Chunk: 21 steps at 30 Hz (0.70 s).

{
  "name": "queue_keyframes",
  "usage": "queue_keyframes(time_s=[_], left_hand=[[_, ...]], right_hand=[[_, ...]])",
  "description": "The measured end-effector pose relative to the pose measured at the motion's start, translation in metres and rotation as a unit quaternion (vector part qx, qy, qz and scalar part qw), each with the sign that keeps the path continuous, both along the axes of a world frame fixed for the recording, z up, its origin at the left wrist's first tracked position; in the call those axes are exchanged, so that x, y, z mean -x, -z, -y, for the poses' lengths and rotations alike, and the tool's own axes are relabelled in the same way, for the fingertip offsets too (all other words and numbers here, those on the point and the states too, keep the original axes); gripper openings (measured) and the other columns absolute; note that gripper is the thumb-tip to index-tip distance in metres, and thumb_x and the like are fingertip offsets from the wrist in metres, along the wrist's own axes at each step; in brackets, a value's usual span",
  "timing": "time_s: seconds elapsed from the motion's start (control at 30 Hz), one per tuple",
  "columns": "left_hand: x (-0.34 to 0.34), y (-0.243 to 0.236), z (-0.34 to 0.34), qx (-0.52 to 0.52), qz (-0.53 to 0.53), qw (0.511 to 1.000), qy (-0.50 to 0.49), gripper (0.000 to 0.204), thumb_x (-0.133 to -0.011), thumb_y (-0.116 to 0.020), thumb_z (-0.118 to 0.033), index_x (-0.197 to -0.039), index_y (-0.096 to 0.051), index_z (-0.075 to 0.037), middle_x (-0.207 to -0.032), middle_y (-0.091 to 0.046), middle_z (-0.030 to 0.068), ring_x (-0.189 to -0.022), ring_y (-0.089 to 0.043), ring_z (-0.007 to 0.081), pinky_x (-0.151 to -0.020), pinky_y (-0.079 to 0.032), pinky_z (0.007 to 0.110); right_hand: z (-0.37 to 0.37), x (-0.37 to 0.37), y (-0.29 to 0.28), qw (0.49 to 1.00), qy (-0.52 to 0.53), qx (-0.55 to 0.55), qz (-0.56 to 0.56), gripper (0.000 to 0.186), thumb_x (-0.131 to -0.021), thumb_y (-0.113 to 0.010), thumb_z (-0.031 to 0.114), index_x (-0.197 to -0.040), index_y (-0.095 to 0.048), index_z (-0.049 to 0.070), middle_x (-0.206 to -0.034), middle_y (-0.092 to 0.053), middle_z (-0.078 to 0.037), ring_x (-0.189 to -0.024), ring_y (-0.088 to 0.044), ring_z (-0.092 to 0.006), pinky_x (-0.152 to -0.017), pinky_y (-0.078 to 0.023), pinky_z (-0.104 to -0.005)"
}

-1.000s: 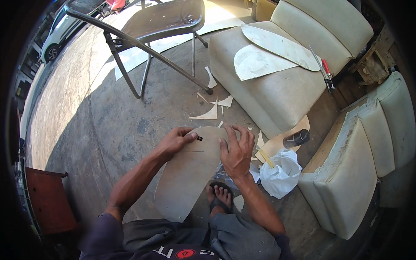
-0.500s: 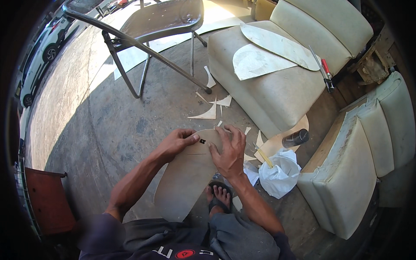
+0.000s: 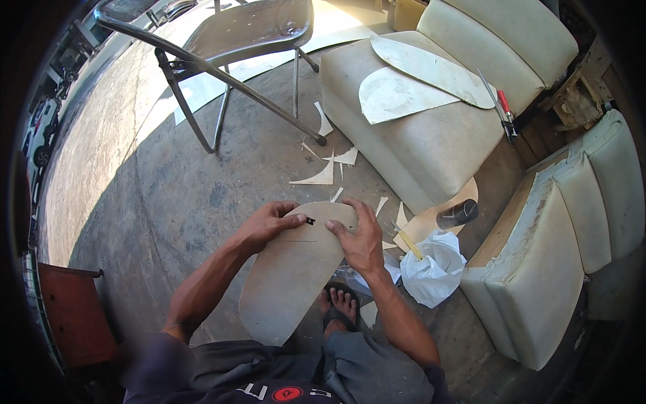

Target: The person prepares wooden furniture components by cleaning out holes and attaching small plastic caps, then uses a knife to trim a curved piece of wood while sitting on the ground at an outdoor workshop.

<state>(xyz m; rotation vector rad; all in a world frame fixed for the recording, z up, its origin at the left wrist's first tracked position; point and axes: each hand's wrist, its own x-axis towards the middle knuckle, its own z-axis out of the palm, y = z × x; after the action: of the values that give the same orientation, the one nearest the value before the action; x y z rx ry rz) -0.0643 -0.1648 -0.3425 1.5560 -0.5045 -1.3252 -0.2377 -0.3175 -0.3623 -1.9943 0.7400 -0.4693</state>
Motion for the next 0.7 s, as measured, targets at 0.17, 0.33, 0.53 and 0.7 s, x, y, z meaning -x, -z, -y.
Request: queue_keyframes(time_s=[0.17,0.33,0.53,0.7], left_hand=[[-0.003,0.000,-0.001,-0.012,0.029,0.999,0.013,0.037,-0.097,-0.069,-0.034,-0.115,-0.069,-0.001,-0.092,-0.071,0.0053,-0.076,-0.066,0.0106,-0.070,-0.052,0.028],[-0.003,-0.003,-0.003,-0.015,0.024,1.000,0.012,0.041,-0.096,-0.070,-0.035,-0.118,-0.069,0.000,-0.095,-0.072,0.0063,-0.078,-0.066,0.0113,-0.072,-0.053,0.028],[-0.006,-0.005,-0.006,-0.015,0.015,1.000,0.021,0.046,-0.098,-0.068,-0.035,-0.124,-0.068,0.002,-0.101,-0.073,0.0112,-0.083,-0.069,0.0155,-0.076,-0.054,0.032],[-0.002,-0.008,-0.002,-0.027,0.034,0.999,-0.005,0.039,-0.099,-0.066,-0.035,-0.118,-0.070,-0.001,-0.095,-0.072,0.0059,-0.077,-0.066,0.0110,-0.072,-0.052,0.029]], right_hand=[[0.000,0.001,0.000,1.000,-0.006,-0.004,0.008,0.051,-0.088,-0.078,0.026,-0.130,-0.061,0.005,-0.119,-0.063,-0.018,-0.110,-0.065,-0.0338,-0.096,-0.051,-0.0418],[0.003,0.002,0.003,1.000,-0.014,-0.013,0.018,0.039,-0.097,-0.065,0.021,-0.132,-0.060,0.004,-0.121,-0.064,-0.017,-0.114,-0.063,-0.0314,-0.099,-0.049,-0.0402],[0.006,0.003,-0.005,0.996,-0.016,-0.083,0.037,0.039,-0.107,-0.052,0.026,-0.138,-0.057,0.003,-0.124,-0.064,-0.017,-0.121,-0.060,-0.0258,-0.103,-0.047,-0.0363],[0.014,0.010,0.020,0.984,0.064,-0.144,0.080,0.041,-0.106,-0.053,0.028,-0.138,-0.056,0.002,-0.121,-0.063,-0.020,-0.118,-0.061,-0.0309,-0.104,-0.046,-0.0390]])
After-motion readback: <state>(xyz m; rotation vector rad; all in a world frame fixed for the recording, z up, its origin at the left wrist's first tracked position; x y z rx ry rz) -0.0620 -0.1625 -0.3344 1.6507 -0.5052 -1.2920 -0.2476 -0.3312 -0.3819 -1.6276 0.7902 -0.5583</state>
